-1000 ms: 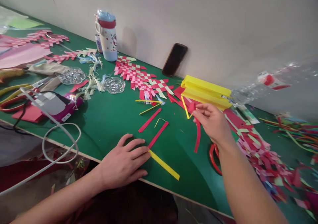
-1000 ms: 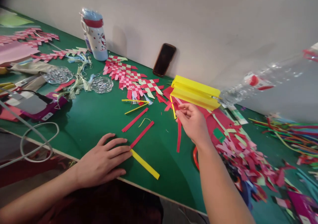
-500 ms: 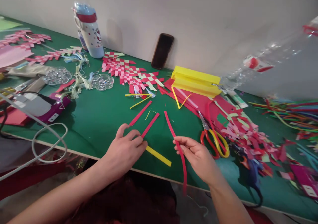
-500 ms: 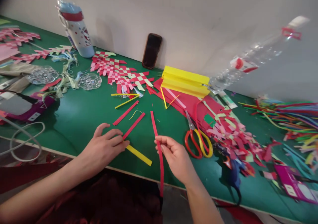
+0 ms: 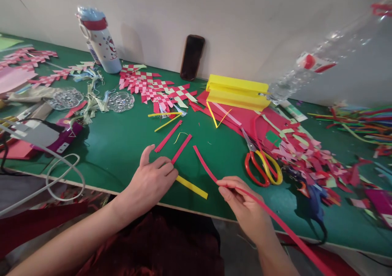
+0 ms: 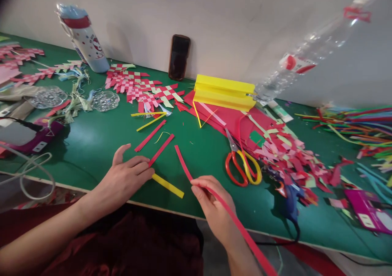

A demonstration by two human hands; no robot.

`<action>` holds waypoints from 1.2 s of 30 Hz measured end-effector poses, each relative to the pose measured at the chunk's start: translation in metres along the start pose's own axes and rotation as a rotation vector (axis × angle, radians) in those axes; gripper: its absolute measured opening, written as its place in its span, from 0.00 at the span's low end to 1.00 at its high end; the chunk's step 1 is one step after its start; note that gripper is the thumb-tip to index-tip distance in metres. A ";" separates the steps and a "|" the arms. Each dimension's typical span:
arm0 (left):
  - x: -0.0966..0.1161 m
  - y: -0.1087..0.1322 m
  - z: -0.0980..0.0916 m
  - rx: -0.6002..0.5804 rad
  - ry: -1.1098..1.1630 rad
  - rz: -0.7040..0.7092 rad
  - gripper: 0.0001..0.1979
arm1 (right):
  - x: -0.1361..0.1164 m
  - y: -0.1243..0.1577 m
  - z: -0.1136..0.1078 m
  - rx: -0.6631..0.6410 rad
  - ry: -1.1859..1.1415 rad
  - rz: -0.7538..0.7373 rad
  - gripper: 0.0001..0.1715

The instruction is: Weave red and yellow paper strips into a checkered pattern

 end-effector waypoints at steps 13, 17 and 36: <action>0.000 0.001 -0.001 0.010 0.027 -0.018 0.16 | 0.013 0.031 0.008 -0.024 0.310 -0.347 0.09; 0.001 0.002 0.000 0.016 0.012 -0.015 0.15 | 0.012 0.031 0.010 -0.017 0.296 -0.320 0.08; 0.001 0.004 0.002 -0.013 0.058 -0.043 0.12 | -0.010 0.018 0.047 -0.214 0.578 -0.531 0.14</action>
Point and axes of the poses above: each hand's wrist, its own y-axis away from the middle knuckle, its own z-axis out of the palm, x = y × z, the point moved 1 cm from there along -y, towards the middle knuckle, and after that the axes turned 14 degrees about -y, right-handed, at the moved point
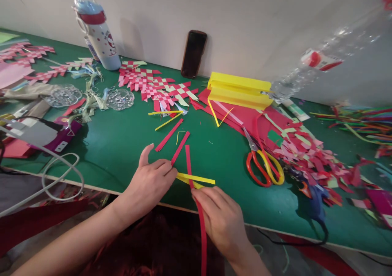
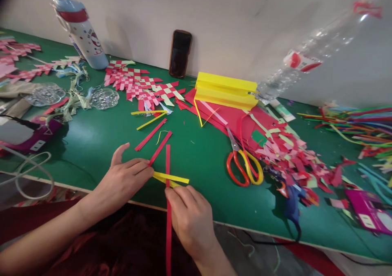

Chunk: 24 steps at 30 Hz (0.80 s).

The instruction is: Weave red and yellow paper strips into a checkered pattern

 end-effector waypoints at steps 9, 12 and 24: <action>-0.015 0.020 0.006 -0.012 0.230 -0.046 0.12 | -0.014 -0.028 0.028 -0.004 0.091 0.030 0.14; -0.017 0.025 0.006 -0.055 0.297 -0.052 0.12 | -0.015 -0.031 0.034 -0.033 0.101 0.084 0.16; -0.016 0.029 0.016 0.031 0.374 -0.100 0.11 | -0.023 -0.031 0.031 -0.091 -0.010 -0.048 0.12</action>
Point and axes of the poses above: each hand's wrist, its own y-axis away from the middle knuckle, its own z-axis out of the palm, x = y × z, the point moved 1 cm from there along -y, towards the middle knuckle, and after that the axes turned 14 degrees about -y, right-handed, at the moved point
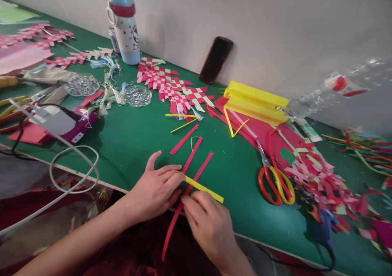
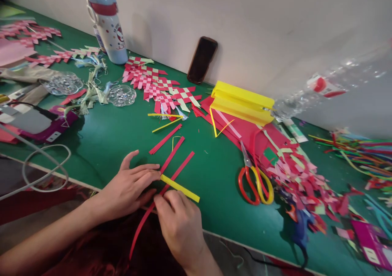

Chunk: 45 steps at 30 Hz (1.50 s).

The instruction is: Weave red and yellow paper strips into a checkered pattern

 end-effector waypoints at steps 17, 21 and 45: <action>-0.002 -0.002 -0.004 0.003 0.069 -0.018 0.09 | 0.030 -0.018 -0.009 0.079 -0.106 0.166 0.07; -0.002 0.001 -0.001 -0.010 0.058 -0.020 0.10 | 0.043 -0.003 -0.024 -0.015 -0.026 0.191 0.18; -0.004 -0.002 0.001 -0.002 0.025 -0.009 0.07 | 0.062 -0.018 -0.035 -0.017 0.068 0.009 0.18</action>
Point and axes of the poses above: each hand's wrist, its own y-axis away from the middle knuckle, its own z-axis out of the palm, x = y × z, the point moved 1 cm from there along -y, towards the middle knuckle, and after that the axes turned 14 degrees about -y, right-handed, at the moved point
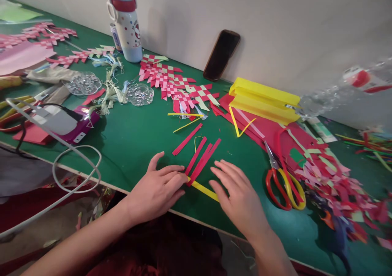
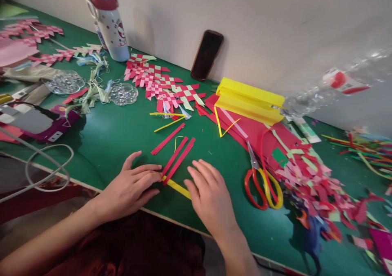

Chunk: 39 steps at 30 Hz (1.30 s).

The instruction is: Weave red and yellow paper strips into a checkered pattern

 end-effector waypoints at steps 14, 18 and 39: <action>0.001 0.001 0.000 0.004 -0.009 -0.016 0.08 | -0.019 -0.001 0.016 -0.140 0.000 -0.052 0.19; 0.000 0.000 -0.001 0.016 -0.002 -0.011 0.08 | -0.022 0.003 0.013 -0.005 -0.066 0.000 0.12; -0.005 0.004 0.005 -0.007 -0.034 0.058 0.17 | -0.034 0.001 0.020 0.026 0.024 0.076 0.10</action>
Point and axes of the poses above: each hand's wrist, its own y-axis away from the middle knuckle, its own z-axis out of the palm, x = y × z, the point moved 1 cm from there along -y, towards the middle knuckle, and after that the axes turned 14 degrees about -y, right-handed, at the moved point
